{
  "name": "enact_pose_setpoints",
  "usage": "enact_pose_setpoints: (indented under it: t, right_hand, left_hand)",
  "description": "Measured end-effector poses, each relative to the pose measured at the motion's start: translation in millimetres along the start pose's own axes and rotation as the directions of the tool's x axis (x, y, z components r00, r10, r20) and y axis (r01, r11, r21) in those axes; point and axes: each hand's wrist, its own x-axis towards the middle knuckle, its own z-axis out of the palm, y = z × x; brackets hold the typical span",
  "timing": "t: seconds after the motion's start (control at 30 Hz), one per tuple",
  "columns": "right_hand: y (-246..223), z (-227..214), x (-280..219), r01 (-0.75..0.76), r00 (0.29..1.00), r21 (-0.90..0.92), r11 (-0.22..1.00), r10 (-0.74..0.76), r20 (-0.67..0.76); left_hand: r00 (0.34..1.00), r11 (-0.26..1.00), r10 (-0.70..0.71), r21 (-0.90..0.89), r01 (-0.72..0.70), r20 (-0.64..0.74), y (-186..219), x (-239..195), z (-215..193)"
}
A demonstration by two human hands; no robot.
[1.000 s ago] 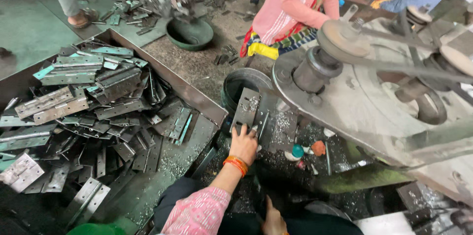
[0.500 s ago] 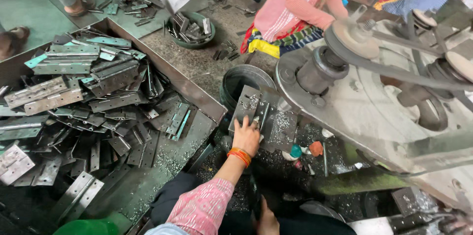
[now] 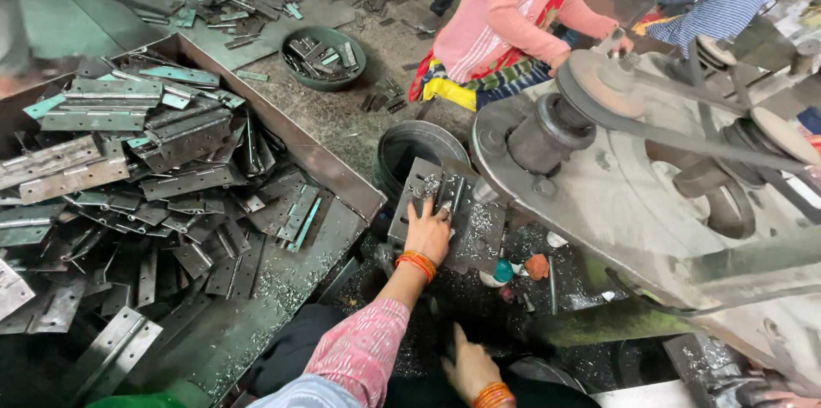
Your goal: The person picks up metal hinge pieces from a bin and places them one by one into an industrial punch press or drilling machine to process them.
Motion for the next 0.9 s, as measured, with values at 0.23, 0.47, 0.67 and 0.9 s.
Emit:
enact_pose_setpoints:
  t: [0.23,0.47,0.67,0.9]
  right_hand:
    - [9.6,133.6,17.4,-0.190,0.960,0.251,0.949,0.233,-0.154]
    - [5.6,46.6,-3.8,-0.032,0.995,0.203,0.979,0.051,-0.089]
    - [4.1,-3.4,0.6,0.024,0.999,0.057,0.998,-0.021,-0.049]
    - [13.1,115.5,28.8,0.025,0.973,0.307,0.952,0.047,-0.226]
  left_hand:
    - [0.996,0.992,0.042,0.112,-0.051,0.084,7.3,-19.2,-20.8]
    - [0.986,0.984,-0.016,0.179,-0.015,0.167,15.1,-37.5,-35.8]
    - [0.969,0.989,-0.065,0.144,0.030,0.238,7.9,-8.2,-31.5]
    - [0.988,0.990,-0.064,0.135,0.045,0.137,5.8,-6.8,-18.0]
